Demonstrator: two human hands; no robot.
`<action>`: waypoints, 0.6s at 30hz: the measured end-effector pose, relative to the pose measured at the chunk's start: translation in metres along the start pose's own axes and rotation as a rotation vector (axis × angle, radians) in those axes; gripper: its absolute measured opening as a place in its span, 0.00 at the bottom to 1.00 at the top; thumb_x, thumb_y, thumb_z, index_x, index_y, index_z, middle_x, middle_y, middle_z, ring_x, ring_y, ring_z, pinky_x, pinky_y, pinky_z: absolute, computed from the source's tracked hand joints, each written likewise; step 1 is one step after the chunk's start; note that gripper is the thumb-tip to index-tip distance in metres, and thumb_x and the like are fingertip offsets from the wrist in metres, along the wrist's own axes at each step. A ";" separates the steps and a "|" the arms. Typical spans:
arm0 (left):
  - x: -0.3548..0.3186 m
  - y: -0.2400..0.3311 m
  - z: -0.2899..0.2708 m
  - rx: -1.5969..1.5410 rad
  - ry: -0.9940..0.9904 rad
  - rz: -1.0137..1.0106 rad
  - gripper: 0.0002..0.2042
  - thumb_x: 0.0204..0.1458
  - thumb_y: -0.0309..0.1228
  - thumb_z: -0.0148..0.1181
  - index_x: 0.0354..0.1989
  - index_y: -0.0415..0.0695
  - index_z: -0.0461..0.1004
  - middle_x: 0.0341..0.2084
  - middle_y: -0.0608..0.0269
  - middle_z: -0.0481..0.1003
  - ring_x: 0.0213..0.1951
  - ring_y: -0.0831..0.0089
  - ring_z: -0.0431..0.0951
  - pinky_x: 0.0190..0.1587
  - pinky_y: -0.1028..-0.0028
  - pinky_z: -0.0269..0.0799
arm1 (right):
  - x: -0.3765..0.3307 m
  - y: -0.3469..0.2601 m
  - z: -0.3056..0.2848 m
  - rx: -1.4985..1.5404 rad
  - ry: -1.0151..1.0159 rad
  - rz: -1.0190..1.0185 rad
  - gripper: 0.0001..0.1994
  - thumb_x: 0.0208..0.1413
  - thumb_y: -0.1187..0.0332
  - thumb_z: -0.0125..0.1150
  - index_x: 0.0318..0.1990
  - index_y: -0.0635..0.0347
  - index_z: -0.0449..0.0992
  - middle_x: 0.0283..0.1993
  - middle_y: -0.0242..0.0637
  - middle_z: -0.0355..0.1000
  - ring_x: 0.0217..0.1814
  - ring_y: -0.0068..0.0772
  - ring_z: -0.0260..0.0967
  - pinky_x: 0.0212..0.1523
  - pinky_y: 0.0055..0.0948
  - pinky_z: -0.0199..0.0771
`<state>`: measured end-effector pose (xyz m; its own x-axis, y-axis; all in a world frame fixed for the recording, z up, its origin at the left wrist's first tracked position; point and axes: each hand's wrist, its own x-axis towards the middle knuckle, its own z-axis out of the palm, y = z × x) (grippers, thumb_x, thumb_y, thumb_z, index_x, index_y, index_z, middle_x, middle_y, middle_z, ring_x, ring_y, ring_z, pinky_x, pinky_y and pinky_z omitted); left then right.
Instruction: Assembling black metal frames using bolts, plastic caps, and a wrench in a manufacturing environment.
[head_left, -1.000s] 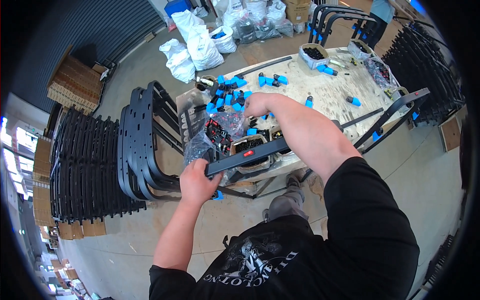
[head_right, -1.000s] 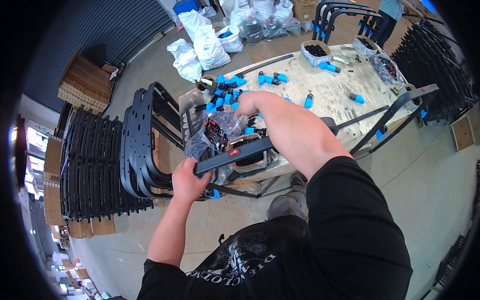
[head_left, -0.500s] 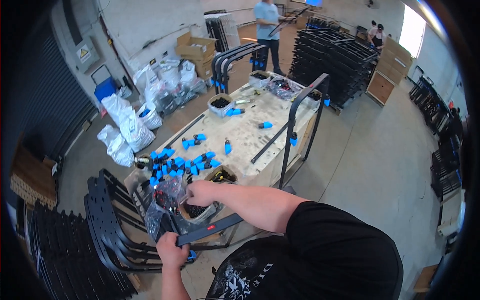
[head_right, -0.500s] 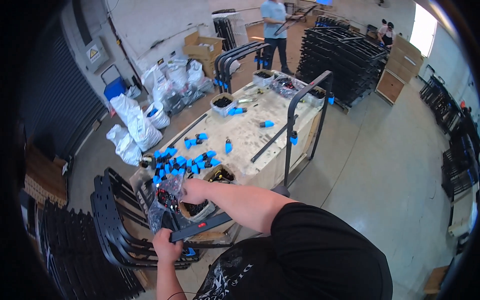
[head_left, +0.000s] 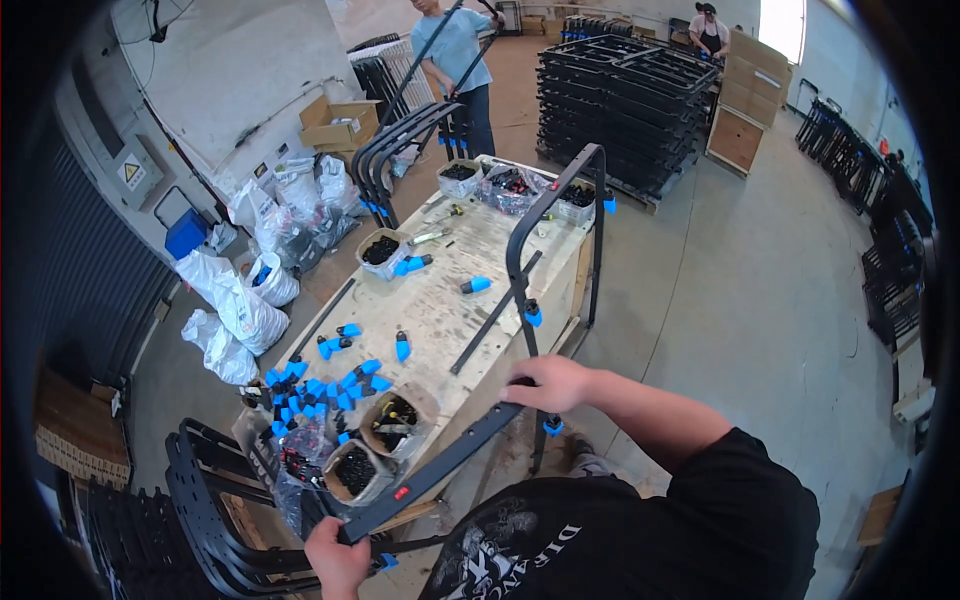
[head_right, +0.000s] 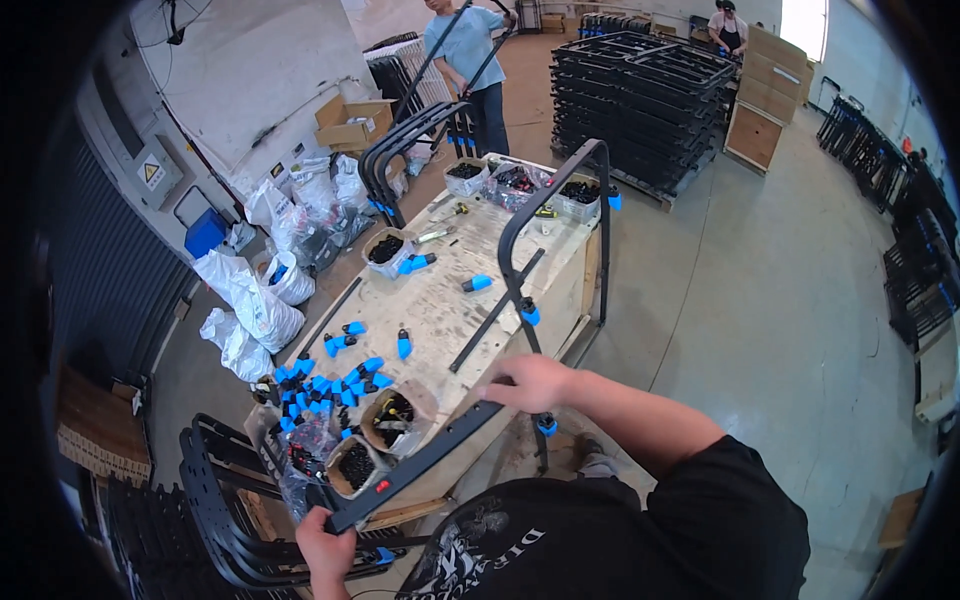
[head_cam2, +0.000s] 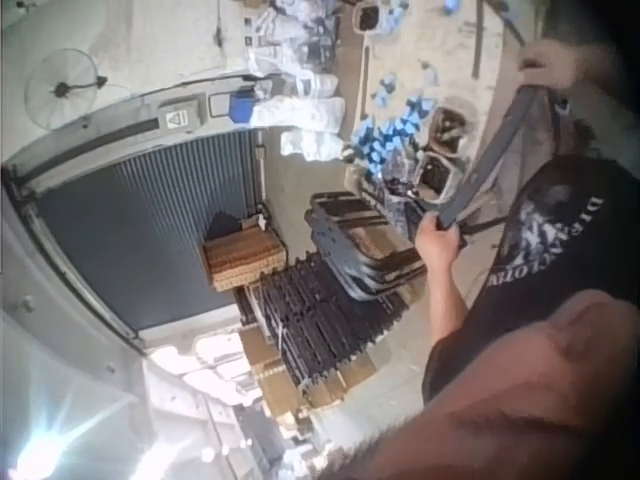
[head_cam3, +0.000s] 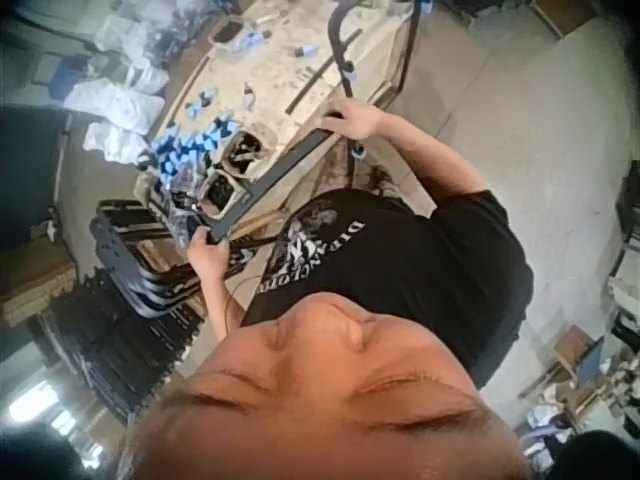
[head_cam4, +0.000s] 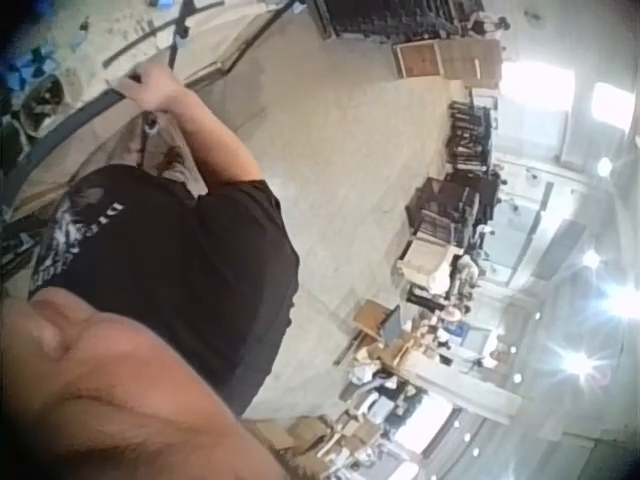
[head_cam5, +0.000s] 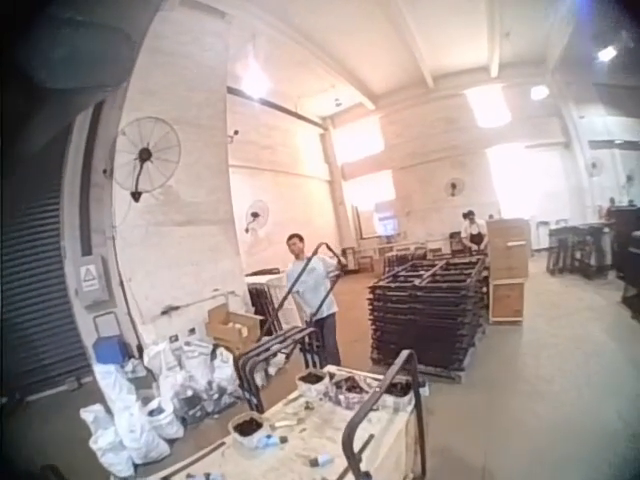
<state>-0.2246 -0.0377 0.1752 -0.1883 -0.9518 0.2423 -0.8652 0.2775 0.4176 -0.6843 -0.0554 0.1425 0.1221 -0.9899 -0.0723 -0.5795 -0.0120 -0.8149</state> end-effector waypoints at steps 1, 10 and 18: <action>0.011 0.023 0.005 0.009 -0.043 -0.062 0.10 0.37 0.30 0.68 0.25 0.39 0.75 0.20 0.47 0.75 0.27 0.48 0.78 0.31 0.60 0.73 | -0.006 0.026 -0.001 0.012 -0.003 0.006 0.20 0.61 0.51 0.60 0.41 0.61 0.79 0.37 0.47 0.78 0.39 0.48 0.76 0.42 0.43 0.75; 0.117 0.266 0.046 0.131 -0.397 -0.006 0.13 0.42 0.35 0.72 0.26 0.39 0.76 0.18 0.50 0.74 0.21 0.60 0.77 0.27 0.64 0.71 | -0.004 0.145 -0.171 0.276 0.649 0.159 0.21 0.64 0.53 0.59 0.31 0.66 0.76 0.23 0.42 0.72 0.28 0.30 0.69 0.32 0.37 0.71; 0.194 0.407 0.210 -0.111 -0.459 0.104 0.14 0.40 0.35 0.67 0.27 0.34 0.76 0.18 0.54 0.75 0.22 0.67 0.75 0.29 0.67 0.72 | -0.022 0.267 -0.372 0.323 1.063 -0.044 0.25 0.65 0.49 0.56 0.54 0.65 0.75 0.44 0.41 0.79 0.45 0.32 0.74 0.48 0.34 0.73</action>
<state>-0.7111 -0.1370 0.2081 -0.4786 -0.8706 -0.1137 -0.7806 0.3626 0.5091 -1.1414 -0.0898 0.1404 -0.7055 -0.6082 0.3638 -0.3355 -0.1656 -0.9274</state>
